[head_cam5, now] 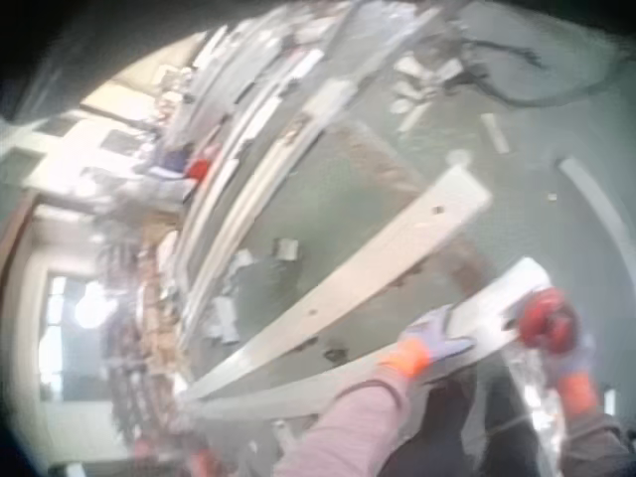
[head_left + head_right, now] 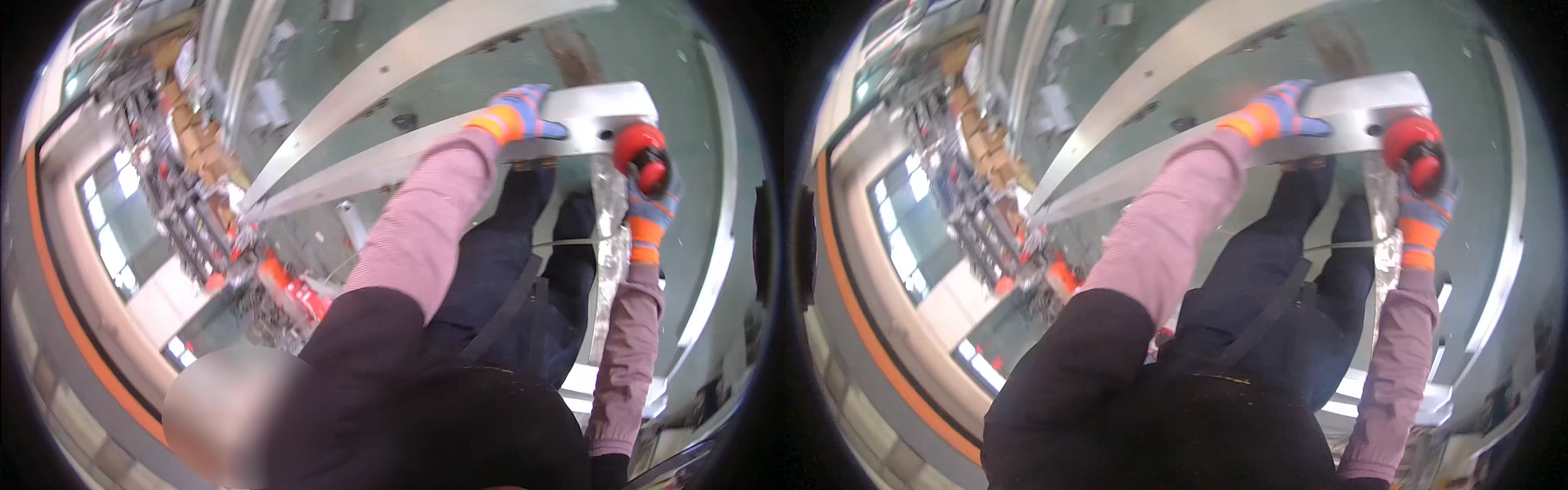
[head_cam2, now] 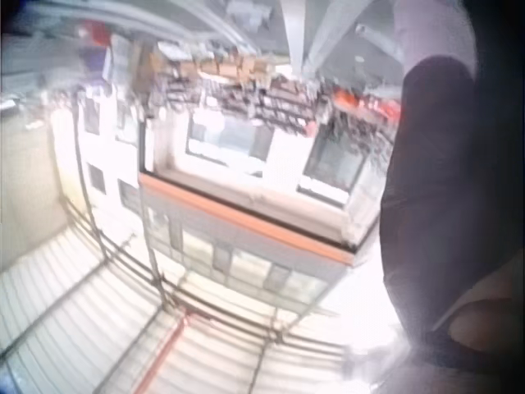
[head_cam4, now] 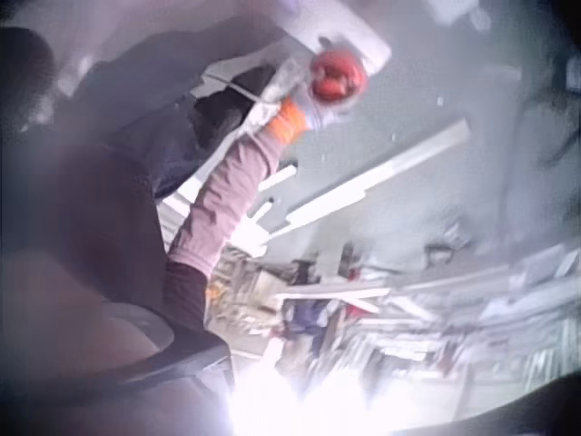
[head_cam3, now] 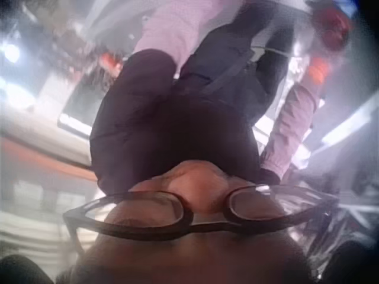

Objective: The person uses a handheld orbital sander to smooth the surface of a long, curved metal piece. They reposition the piece multiple times to access different sections, including flipping it over to sand the underside.

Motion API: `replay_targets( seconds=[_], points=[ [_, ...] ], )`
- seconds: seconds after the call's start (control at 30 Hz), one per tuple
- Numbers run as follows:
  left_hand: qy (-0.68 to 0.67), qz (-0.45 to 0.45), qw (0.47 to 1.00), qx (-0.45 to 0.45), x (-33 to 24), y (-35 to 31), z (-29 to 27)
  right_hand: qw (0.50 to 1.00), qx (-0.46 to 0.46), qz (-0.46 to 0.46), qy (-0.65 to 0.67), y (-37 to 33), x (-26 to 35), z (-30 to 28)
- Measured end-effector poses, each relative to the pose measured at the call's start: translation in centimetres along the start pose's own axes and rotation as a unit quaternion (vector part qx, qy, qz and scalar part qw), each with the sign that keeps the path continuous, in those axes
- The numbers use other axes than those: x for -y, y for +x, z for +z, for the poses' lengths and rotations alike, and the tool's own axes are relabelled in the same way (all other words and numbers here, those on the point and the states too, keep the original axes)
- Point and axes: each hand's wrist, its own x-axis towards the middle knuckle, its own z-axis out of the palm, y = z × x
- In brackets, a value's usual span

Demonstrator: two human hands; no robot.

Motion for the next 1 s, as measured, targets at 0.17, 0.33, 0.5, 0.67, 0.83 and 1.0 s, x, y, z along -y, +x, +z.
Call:
replay_targets(
  seconds=[0.17,0.33,0.5,0.67,0.83,1.0],
  points=[
    [0.071,-0.047,0.992,-0.088,1.7,-4.0,0.3,0.988,-0.007,-0.068,-0.138,-1.4,0.8,1.2],
    [0.197,0.035,0.970,-0.139,-0.1,-5.6,4.4,0.997,-0.026,-0.005,-0.067,-4.0,-2.0,-1.6],
    [0.192,0.017,0.968,-0.161,-0.7,-6.5,7.0,0.997,-0.056,0.005,-0.052,-3.5,3.1,-5.0],
    [0.052,0.090,0.989,-0.106,1.5,-5.4,1.2,0.999,-0.012,0.000,-0.037,1.4,8.6,-6.2],
    [0.359,-0.055,0.868,-0.340,11.7,-2.1,-7.6,0.972,0.050,-0.103,-0.205,11.0,12.3,-0.8],
    [0.361,-0.133,0.914,-0.130,14.5,-1.2,-14.5,0.954,0.109,-0.094,-0.261,18.4,16.5,7.2]
  ],
)
